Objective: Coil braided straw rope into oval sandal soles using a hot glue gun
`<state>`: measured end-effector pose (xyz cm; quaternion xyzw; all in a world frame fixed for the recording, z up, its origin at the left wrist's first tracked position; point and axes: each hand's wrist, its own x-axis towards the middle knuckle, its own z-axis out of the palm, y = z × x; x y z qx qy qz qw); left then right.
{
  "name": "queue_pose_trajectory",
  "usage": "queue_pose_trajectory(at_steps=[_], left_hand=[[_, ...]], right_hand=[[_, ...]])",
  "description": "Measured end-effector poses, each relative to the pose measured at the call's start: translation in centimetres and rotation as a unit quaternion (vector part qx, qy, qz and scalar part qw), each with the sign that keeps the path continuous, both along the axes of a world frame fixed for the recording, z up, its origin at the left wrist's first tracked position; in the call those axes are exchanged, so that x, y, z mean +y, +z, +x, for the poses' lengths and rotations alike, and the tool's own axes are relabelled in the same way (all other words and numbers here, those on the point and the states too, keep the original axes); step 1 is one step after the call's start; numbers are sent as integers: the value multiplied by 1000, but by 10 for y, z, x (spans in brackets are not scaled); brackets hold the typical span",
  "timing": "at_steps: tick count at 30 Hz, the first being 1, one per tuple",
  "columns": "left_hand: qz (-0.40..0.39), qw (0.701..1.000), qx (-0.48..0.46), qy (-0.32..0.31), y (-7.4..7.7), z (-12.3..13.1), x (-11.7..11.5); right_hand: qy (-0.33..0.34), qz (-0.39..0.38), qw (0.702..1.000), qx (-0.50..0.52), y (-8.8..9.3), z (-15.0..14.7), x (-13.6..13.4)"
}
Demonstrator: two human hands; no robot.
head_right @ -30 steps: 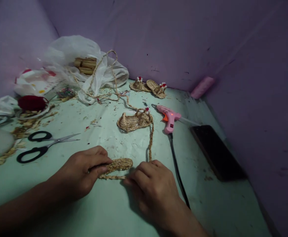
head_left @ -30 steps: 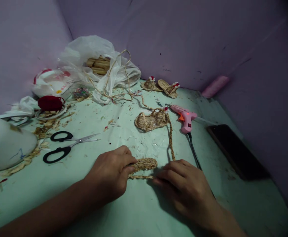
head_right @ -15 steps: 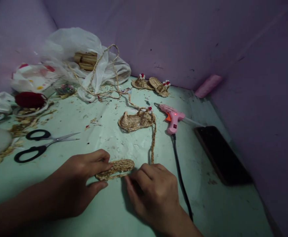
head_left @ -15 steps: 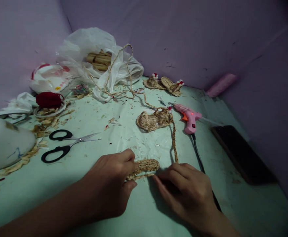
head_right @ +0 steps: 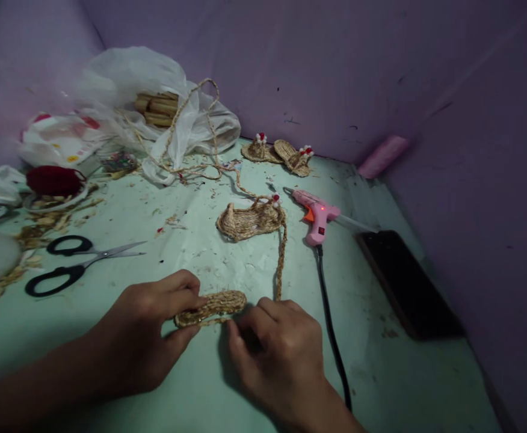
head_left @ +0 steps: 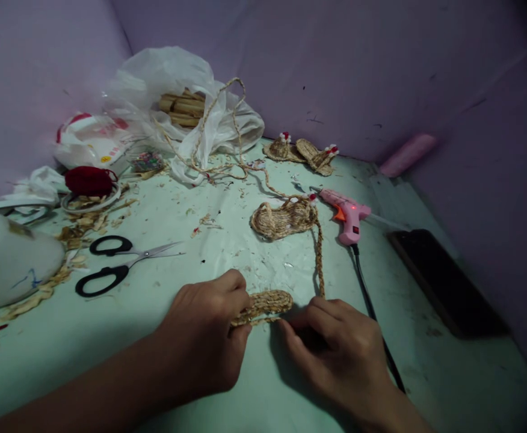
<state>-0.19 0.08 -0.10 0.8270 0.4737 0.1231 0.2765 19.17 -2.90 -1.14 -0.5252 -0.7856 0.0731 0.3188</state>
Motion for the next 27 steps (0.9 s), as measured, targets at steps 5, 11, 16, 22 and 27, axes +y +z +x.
queue_pose_trajectory(at_steps=[5, 11, 16, 22, 27], left_hand=[[33, 999, -30, 11, -5, 2, -1], [53, 998, -25, 15, -8, 5, -2], [41, 999, 18, 16, -4, 7, -4], [72, 996, 58, 10, -2, 11, -6], [134, 990, 47, -2, -8, 13, -4]], right_hand=[[-10, 9, 1000, -6, -1, -2, 2], [-12, 9, 1000, -13, -1, -5, 2], [-21, 22, 999, -18, -2, -7, 1], [-19, 15, 1000, -7, -3, -6, 2], [-18, 25, 999, -14, -2, -7, 3]])
